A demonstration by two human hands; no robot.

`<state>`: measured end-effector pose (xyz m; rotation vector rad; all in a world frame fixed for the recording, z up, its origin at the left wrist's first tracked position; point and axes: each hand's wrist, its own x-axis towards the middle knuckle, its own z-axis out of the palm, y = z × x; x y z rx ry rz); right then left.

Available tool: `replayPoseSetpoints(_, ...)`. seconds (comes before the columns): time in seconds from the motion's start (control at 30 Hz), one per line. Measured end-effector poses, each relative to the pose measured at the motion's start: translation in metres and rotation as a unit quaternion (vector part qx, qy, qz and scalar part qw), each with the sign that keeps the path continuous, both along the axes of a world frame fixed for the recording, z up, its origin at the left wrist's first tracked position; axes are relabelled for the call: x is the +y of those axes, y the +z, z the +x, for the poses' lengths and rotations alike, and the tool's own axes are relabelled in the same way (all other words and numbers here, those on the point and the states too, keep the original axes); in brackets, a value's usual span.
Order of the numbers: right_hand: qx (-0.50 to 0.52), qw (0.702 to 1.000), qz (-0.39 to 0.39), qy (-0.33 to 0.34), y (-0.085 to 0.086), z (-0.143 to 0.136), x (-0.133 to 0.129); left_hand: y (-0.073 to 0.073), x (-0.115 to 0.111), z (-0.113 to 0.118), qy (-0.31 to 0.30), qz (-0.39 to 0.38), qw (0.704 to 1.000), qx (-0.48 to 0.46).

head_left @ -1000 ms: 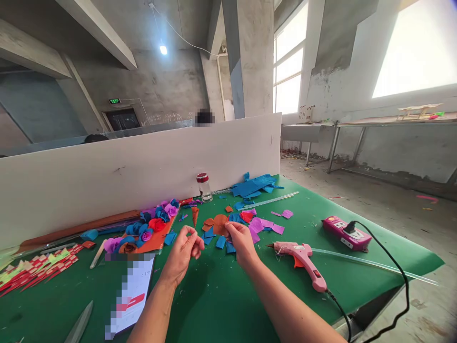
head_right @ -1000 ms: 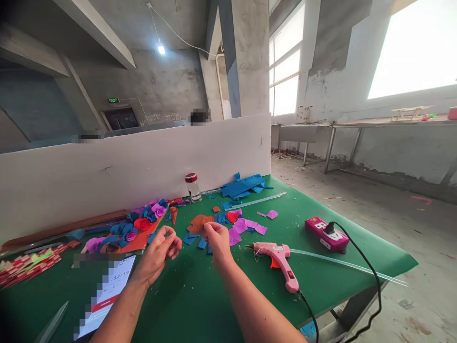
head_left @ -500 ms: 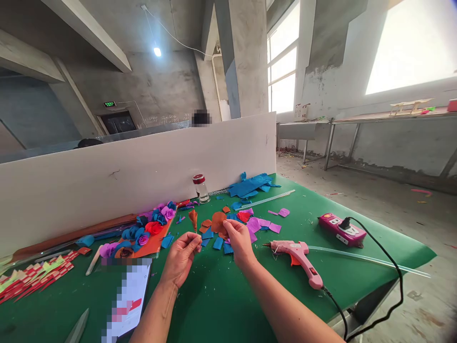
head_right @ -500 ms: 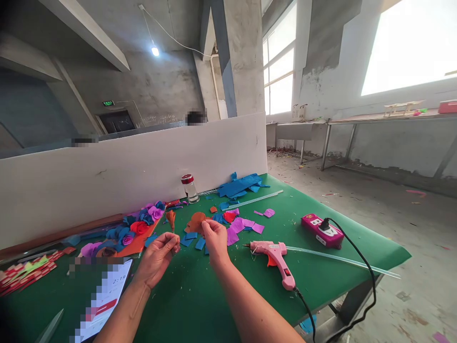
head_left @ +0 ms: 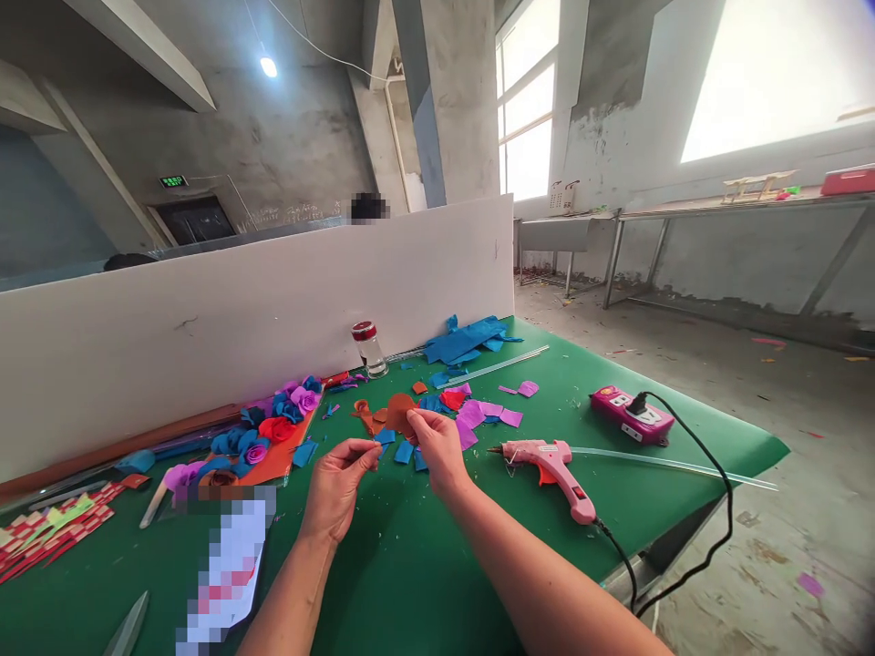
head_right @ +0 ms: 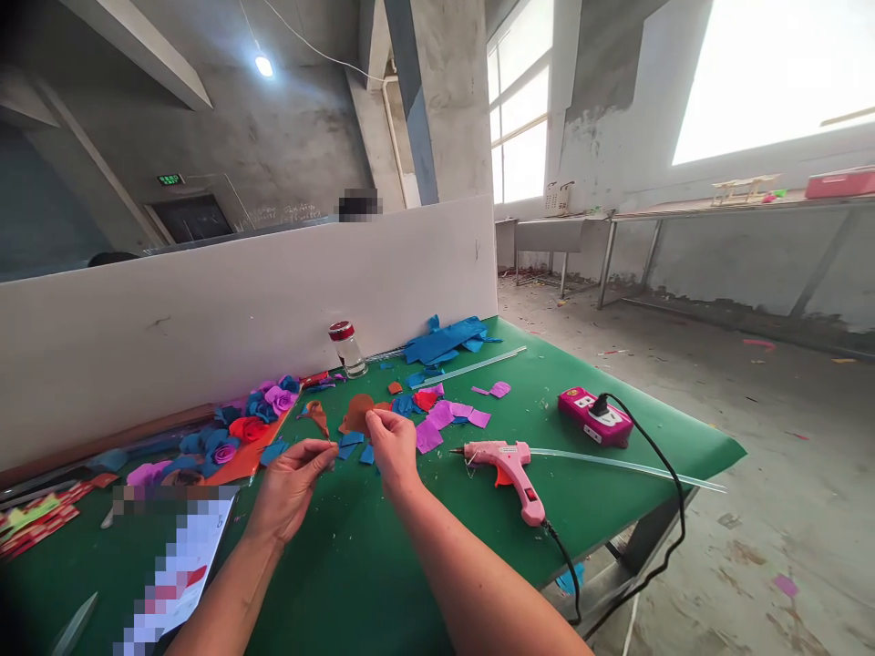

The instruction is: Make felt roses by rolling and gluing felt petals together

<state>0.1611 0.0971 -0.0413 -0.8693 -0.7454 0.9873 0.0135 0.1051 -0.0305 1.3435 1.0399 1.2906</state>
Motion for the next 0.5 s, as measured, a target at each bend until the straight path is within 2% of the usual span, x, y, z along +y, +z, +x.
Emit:
replayPoseSetpoints(0.3, -0.029, 0.999, -0.010, 0.013, -0.0039, -0.0029, 0.0002, -0.0073, -0.0024, 0.0051, -0.040, -0.020, 0.999, 0.020)
replayPoseSetpoints(0.5, -0.008, 1.000, -0.006, 0.026, -0.0038, -0.0053, -0.0018, -0.0081, -0.0020, 0.0054, -0.026, -0.009, 0.999, 0.039)
